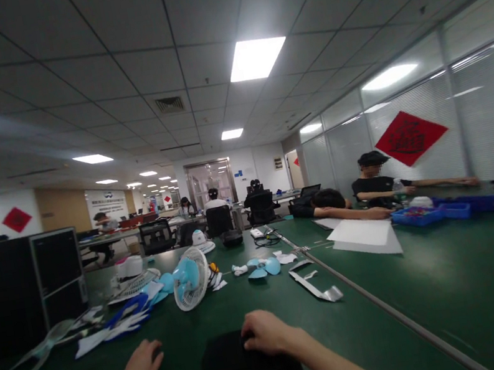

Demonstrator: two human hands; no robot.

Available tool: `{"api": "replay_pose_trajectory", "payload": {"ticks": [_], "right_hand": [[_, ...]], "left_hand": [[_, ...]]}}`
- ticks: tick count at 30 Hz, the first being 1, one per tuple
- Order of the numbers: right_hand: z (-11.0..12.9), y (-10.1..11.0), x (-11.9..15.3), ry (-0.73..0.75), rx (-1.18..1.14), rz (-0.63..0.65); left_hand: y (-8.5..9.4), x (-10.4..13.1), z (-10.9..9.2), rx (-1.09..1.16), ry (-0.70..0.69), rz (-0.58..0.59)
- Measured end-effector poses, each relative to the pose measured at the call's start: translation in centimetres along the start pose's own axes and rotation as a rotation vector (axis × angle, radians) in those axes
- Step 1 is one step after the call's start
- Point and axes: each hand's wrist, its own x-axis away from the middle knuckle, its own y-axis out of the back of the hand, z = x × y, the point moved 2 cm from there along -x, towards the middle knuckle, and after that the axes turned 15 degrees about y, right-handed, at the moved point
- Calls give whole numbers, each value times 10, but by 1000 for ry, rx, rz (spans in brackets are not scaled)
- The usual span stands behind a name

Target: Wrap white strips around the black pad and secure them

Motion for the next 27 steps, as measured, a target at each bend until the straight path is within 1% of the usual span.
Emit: {"api": "replay_pose_trajectory", "payload": {"ticks": [2, 4, 6, 9, 12, 16, 18, 20, 23, 27], "right_hand": [[2, -10, -15, 42, -2, 21], [3, -17, -24, 51, -7, 13], [4, -22, -27, 31, -16, -18], [8, -24, -22, 23, -35, -66], [4, -20, -9, -7, -60, -120], [-18, -12, 18, -171, -100, -176], [-27, -10, 30, -220, -132, -170], [-31, -10, 38, -239, -170, -150], [-29, -12, 40, -260, -206, -141], [-23, -15, 32, -242, -209, -174]], "left_hand": [[2, 8, -13, 58, -67, -20], [3, 18, -28, 146, -136, 18], [2, 29, -43, 213, -196, 79], [0, 44, -62, 260, -218, 166], [-2, 52, -75, 258, -217, 245], [-3, 55, -82, 253, -207, 285], [-3, 55, -83, 258, -209, 296], [-2, 55, -83, 261, -214, 304], [1, 56, -81, 252, -226, 312], [7, 57, -79, 226, -232, 316]]}}
